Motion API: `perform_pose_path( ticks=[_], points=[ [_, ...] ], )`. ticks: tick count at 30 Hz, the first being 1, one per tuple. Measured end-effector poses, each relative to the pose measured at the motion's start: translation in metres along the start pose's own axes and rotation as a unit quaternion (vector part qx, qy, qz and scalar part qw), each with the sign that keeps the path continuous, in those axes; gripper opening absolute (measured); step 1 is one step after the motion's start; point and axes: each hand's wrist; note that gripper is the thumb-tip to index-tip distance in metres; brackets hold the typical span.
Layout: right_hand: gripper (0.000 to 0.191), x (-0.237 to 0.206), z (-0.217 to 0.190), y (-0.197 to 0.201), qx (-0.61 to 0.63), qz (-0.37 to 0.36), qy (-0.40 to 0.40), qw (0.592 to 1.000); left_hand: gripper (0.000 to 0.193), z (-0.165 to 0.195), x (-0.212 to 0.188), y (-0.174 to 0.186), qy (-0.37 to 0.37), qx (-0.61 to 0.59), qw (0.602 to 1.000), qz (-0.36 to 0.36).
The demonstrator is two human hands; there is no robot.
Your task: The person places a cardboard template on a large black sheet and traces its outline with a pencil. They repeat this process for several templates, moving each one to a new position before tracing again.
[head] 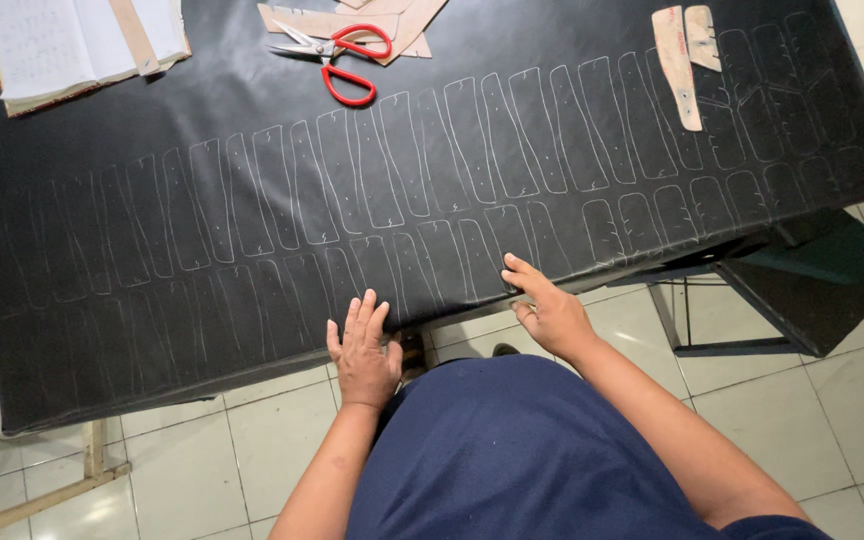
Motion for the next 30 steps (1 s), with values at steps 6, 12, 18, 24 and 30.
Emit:
perform_pose_path(
  ticks=[6, 12, 18, 24, 30],
  points=[
    [0.05, -0.004, -0.002, 0.0, 0.01, -0.002, -0.012, 1.0, 0.068, 0.0, -0.003, 0.0, -0.004, 0.005, 1.0, 0.0],
    [0.05, -0.004, -0.001, 0.009, 0.005, -0.008, -0.026, 1.0, 0.068, 0.008, -0.002, -0.002, 0.001, -0.001, 1.0, -0.004],
    [0.05, -0.001, 0.0, 0.009, 0.011, -0.001, -0.006, 1.0, 0.07, 0.009, -0.001, 0.0, 0.003, -0.002, 1.0, -0.003],
    [0.051, 0.004, -0.001, 0.014, 0.023, 0.005, 0.0, 1.0, 0.071, 0.01, 0.006, 0.0, 0.003, -0.002, 1.0, -0.005],
    [0.049, 0.007, -0.004, 0.017, 0.013, -0.002, -0.025, 1.0, 0.07, 0.011, 0.009, -0.001, -0.005, 0.004, 1.0, 0.016]
  ],
)
Point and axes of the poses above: each hand's wrist, its own x-axis towards the middle knuckle, its own y-axis out of the back of the hand, z = x × y, and after that the axes turned 2 degrees about -y, right-handed
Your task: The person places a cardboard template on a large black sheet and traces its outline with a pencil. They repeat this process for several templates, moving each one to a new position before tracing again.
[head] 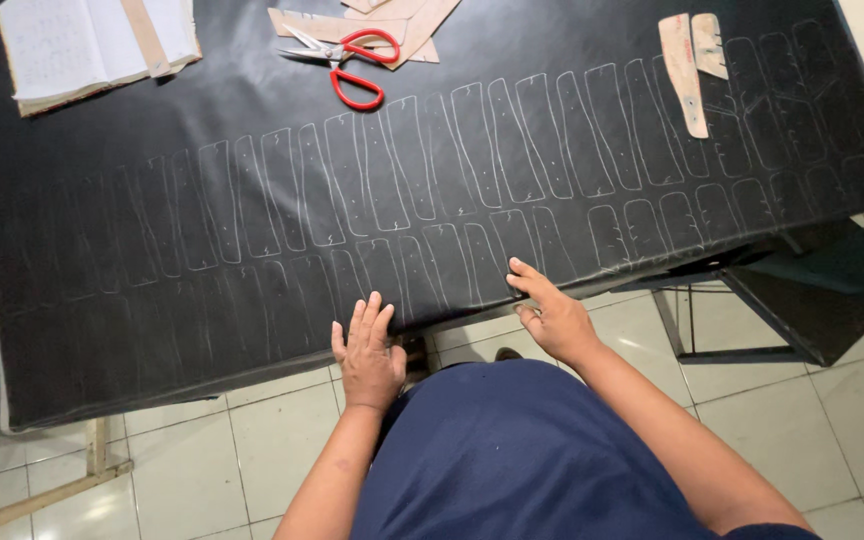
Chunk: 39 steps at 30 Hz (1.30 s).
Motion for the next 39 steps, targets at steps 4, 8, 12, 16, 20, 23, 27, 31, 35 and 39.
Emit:
perform_pose_path(
  ticks=[4, 8, 12, 16, 20, 23, 27, 31, 35, 39],
  points=[
    [0.049, -0.001, -0.003, 0.0, -0.009, 0.017, 0.035, 0.999, 0.069, 0.0, 0.0, 0.003, -0.001, -0.012, 1.0, 0.008],
    [0.052, -0.003, -0.004, -0.004, 0.0, 0.002, 0.008, 1.0, 0.066, -0.002, -0.002, 0.006, 0.006, -0.028, 1.0, 0.006],
    [0.053, -0.002, 0.0, -0.008, 0.002, -0.001, 0.017, 1.0, 0.066, -0.002, -0.006, 0.004, 0.007, -0.034, 0.999, 0.014],
    [0.053, -0.002, 0.007, -0.008, -0.006, 0.001, 0.026, 1.0, 0.067, 0.0, -0.009, -0.001, 0.018, -0.042, 0.999, 0.004],
    [0.052, 0.0, 0.011, -0.01, -0.016, 0.008, 0.036, 0.999, 0.067, 0.0, -0.008, -0.001, 0.015, -0.036, 0.999, 0.013],
    [0.052, 0.0, 0.011, -0.01, -0.014, 0.004, 0.015, 1.0, 0.066, 0.001, -0.007, 0.0, 0.015, -0.041, 0.999, 0.014],
    [0.052, 0.001, 0.009, -0.007, -0.016, 0.004, 0.027, 1.0, 0.061, 0.003, -0.005, 0.004, 0.015, -0.066, 0.997, 0.022],
    [0.043, 0.005, 0.01, 0.004, 0.005, -0.025, 0.025, 0.999, 0.046, -0.002, 0.006, 0.013, 0.019, -0.086, 0.996, 0.024],
    [0.036, 0.036, 0.025, 0.041, 0.01, 0.044, -0.045, 0.998, 0.051, -0.02, 0.033, 0.027, 0.014, -0.077, 0.995, 0.057],
    [0.033, 0.09, 0.053, 0.105, -0.114, 0.218, 0.007, 0.969, 0.065, -0.033, 0.057, 0.034, 0.048, -0.032, 0.998, 0.016]
  ],
)
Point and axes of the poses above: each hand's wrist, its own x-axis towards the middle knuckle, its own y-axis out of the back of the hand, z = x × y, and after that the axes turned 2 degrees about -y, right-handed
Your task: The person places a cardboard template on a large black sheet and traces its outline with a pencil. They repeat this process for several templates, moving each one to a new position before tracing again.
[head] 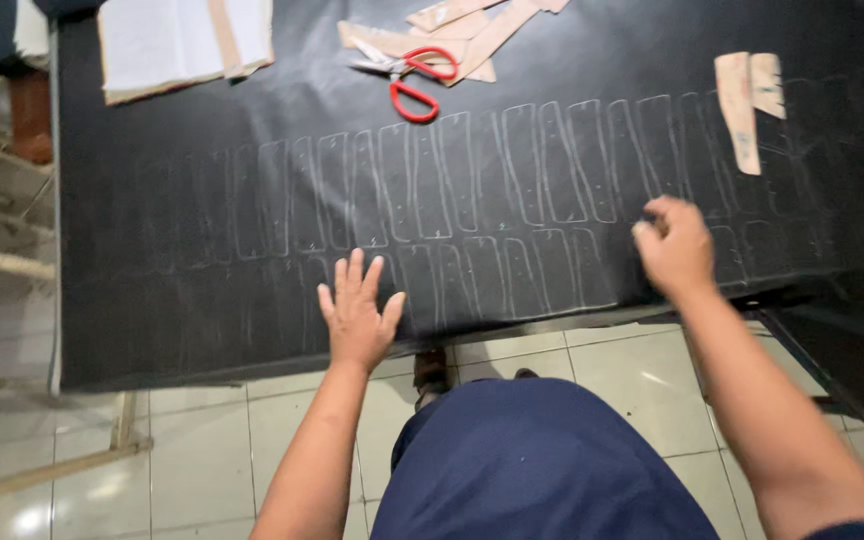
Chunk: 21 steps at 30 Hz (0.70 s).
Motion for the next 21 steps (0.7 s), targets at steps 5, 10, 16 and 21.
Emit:
perform_pose_path(
  ticks=[5, 10, 16, 21],
  points=[
    [0.043, 0.054, 0.031, 0.043, -0.115, 0.083, -0.074, 0.987, 0.073, 0.004, 0.011, -0.007, 0.027, 0.078, 0.994, -0.07],
    [0.045, 0.077, 0.044, 0.062, -0.132, 0.089, -0.138, 0.978, 0.081, 0.0, 0.018, -0.008, 0.04, 0.053, 0.992, -0.109],
    [0.04, 0.102, 0.051, 0.064, -0.138, 0.081, -0.177, 0.971, 0.083, 0.002, 0.028, -0.009, 0.067, 0.045, 0.987, -0.142],
    [0.042, 0.129, 0.067, 0.062, -0.154, 0.105, -0.156, 0.97, 0.084, 0.004, 0.035, -0.013, 0.073, 0.049, 0.984, -0.153]
  ],
)
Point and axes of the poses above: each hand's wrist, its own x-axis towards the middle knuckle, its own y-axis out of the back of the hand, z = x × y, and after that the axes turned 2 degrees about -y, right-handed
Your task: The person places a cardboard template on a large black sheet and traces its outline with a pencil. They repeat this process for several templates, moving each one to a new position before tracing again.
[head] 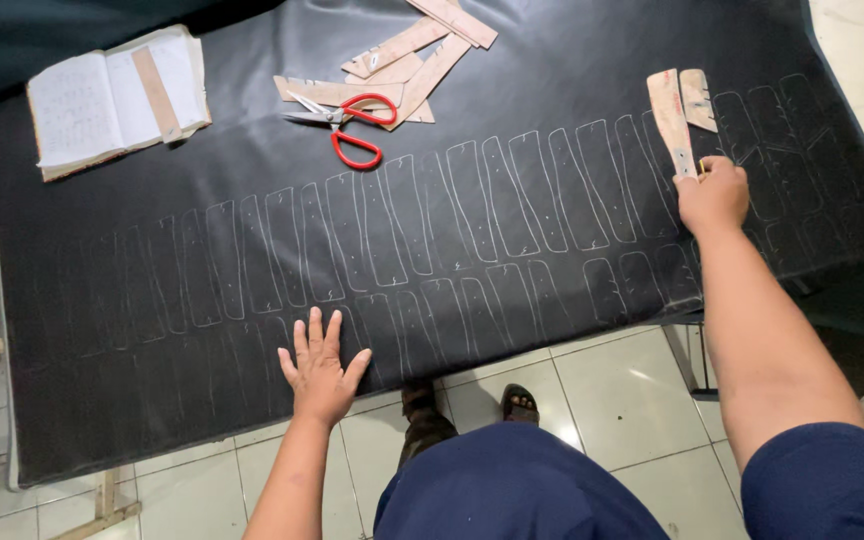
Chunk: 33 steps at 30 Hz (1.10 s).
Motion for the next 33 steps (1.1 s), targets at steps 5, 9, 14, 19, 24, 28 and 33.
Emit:
perform_pose_path(
  ticks=[5, 9, 14, 19, 24, 28, 33],
  points=[
    [0.025, 0.019, 0.014, 0.004, 0.253, -0.151, -0.169, 0.941, 0.084, 0.001, 0.002, -0.006, -0.004, -0.006, 1.0, 0.003],
    [0.017, 0.003, 0.033, 0.021, 0.429, -0.21, -0.268, 0.837, 0.083, 0.0, 0.002, -0.009, -0.011, -0.011, 1.0, 0.011],
    [0.013, -0.035, 0.06, 0.032, 0.449, -0.247, -0.293, 0.807, 0.084, 0.001, 0.0, -0.01, -0.011, -0.007, 1.0, 0.017],
    [0.017, -0.058, 0.079, 0.038, 0.411, -0.274, -0.299, 0.816, 0.084, 0.004, -0.003, -0.01, -0.016, -0.01, 1.0, 0.018],
    [0.021, -0.068, 0.09, 0.042, 0.39, -0.28, -0.288, 0.828, 0.083, 0.006, -0.008, -0.008, -0.02, -0.013, 0.999, 0.021],
    [0.024, -0.073, 0.088, 0.043, 0.309, -0.228, -0.223, 0.896, 0.084, 0.004, -0.011, -0.007, -0.017, -0.01, 0.999, 0.026],
    [0.024, -0.083, 0.066, 0.052, -0.023, -0.084, -0.006, 0.996, 0.083, 0.002, -0.014, -0.005, -0.025, 0.003, 0.999, 0.044]
  ],
)
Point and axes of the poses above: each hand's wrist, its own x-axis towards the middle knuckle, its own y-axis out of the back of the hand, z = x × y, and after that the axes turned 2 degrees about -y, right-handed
